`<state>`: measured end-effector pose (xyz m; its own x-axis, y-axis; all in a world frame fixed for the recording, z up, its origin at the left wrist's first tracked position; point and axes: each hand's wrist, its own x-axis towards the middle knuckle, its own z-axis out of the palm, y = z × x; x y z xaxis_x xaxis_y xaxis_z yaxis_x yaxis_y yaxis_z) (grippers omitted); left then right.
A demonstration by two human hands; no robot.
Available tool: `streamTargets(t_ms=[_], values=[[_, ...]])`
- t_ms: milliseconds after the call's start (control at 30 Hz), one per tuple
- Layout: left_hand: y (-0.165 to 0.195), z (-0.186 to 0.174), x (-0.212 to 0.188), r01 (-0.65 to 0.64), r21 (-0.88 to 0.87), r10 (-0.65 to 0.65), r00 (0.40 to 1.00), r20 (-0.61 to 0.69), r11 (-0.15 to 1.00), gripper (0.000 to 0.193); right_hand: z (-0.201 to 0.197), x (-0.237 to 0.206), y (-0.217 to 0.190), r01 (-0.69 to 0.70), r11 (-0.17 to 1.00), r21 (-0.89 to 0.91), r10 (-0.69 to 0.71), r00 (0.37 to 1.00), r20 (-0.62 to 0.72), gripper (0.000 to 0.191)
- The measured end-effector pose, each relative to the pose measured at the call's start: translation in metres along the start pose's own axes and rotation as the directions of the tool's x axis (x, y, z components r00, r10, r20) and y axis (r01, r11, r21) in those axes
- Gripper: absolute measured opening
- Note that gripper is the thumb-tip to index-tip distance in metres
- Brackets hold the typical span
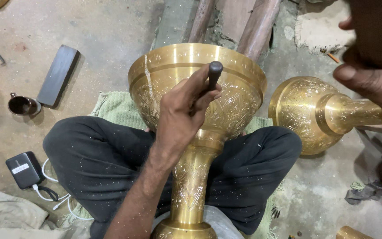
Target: The person uses a chisel and hammer to engrave decorative patterns onto a brass vessel. They repeatedly strike the chisel against the surface to create fine lines and motifs.
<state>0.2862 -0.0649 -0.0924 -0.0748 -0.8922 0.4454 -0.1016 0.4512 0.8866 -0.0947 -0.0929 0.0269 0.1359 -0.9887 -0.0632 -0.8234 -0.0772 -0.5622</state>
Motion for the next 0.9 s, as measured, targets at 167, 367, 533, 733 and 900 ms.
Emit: streamTargets(t_ms=[167,367,533,733,900], values=[[0.002,-0.002,0.002,0.026,0.199,-0.032,0.999,0.028,0.980,0.047,-0.003,0.001,0.012,-0.270,0.959,-0.086,0.283,0.936,0.212,0.032],[0.000,0.001,-0.011,-0.037,0.143,0.040,0.999,-0.020,0.989,0.040,-0.008,0.010,-0.022,0.096,0.978,-0.184,-0.044,0.962,0.270,0.045],[0.005,0.007,-0.015,-0.023,0.124,0.025,1.000,-0.016,0.992,0.039,-0.001,-0.009,-0.097,0.280,0.903,-0.326,-0.199,0.945,0.261,0.053],[0.007,0.013,-0.019,0.024,0.189,-0.023,1.000,-0.007,0.982,0.038,0.008,-0.028,-0.156,0.374,0.821,-0.431,-0.301,0.925,0.230,0.063],[0.010,0.015,-0.025,-0.031,0.204,0.037,0.999,-0.025,0.979,0.038,0.014,-0.041,-0.173,0.322,0.824,-0.466,-0.264,0.946,0.187,0.067]])
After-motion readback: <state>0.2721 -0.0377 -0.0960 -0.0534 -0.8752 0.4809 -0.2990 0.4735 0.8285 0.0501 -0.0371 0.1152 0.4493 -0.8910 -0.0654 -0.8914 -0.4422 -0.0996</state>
